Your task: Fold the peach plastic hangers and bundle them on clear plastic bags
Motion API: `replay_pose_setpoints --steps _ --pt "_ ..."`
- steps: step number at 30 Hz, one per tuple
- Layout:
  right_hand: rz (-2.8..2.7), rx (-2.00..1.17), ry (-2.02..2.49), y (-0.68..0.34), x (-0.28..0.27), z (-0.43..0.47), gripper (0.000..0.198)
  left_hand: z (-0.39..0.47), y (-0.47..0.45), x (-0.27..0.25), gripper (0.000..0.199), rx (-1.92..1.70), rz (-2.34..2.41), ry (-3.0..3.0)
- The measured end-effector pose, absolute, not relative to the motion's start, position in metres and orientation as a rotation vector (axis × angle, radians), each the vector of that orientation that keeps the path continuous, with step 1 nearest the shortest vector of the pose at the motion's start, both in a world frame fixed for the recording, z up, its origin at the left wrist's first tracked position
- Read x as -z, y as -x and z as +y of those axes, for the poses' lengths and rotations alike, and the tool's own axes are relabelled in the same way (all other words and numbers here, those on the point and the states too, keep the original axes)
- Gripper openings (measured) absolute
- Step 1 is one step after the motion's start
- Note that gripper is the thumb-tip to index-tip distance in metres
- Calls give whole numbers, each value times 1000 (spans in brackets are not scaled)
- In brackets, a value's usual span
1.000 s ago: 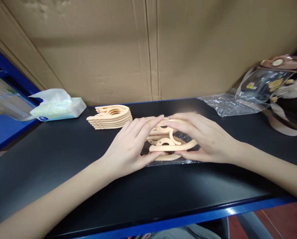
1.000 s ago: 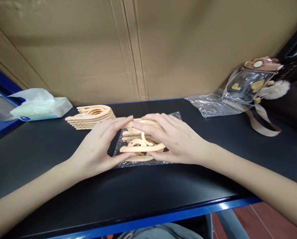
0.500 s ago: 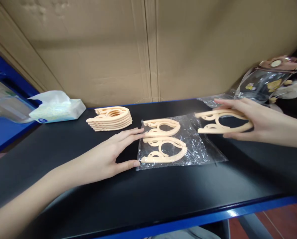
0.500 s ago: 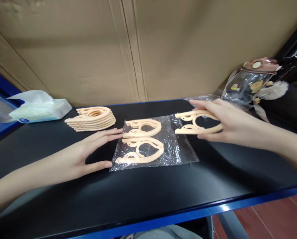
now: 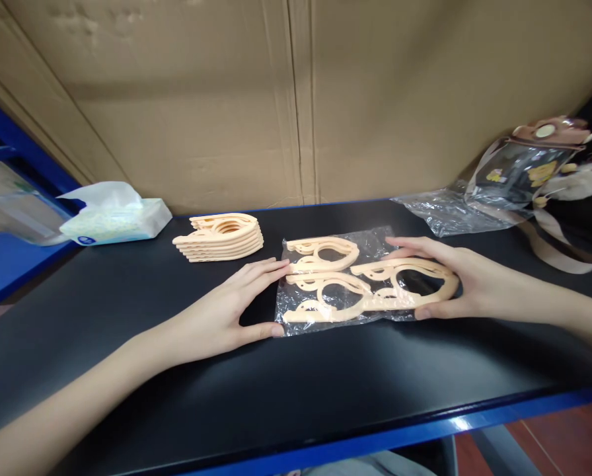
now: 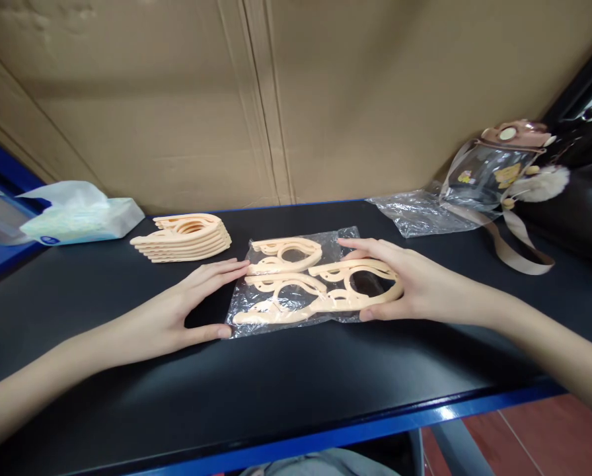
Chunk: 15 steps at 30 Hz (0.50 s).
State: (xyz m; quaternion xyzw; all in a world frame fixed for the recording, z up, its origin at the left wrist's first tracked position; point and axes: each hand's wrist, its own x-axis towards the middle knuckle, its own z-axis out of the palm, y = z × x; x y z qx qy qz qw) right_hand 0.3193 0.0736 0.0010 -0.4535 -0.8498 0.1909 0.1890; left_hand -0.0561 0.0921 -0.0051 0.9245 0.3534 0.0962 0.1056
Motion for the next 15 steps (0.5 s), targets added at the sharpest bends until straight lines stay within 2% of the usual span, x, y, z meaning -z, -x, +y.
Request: replay_pose_setpoints --steps 5,8,11,15 --pt "-2424 -714 1241 -308 -1 82 91 92 54 5 73 -271 1026 -2713" --pt "-2439 -769 1182 -308 0 86 91 91 54 5 66 -287 1028 -2698" --pt "-2502 -690 1179 -316 -1 86 91 91 54 6 59 -328 1022 -2699" --pt "-2591 -550 1232 -329 -5 86 80 92 55 9 65 -393 1034 -2690"
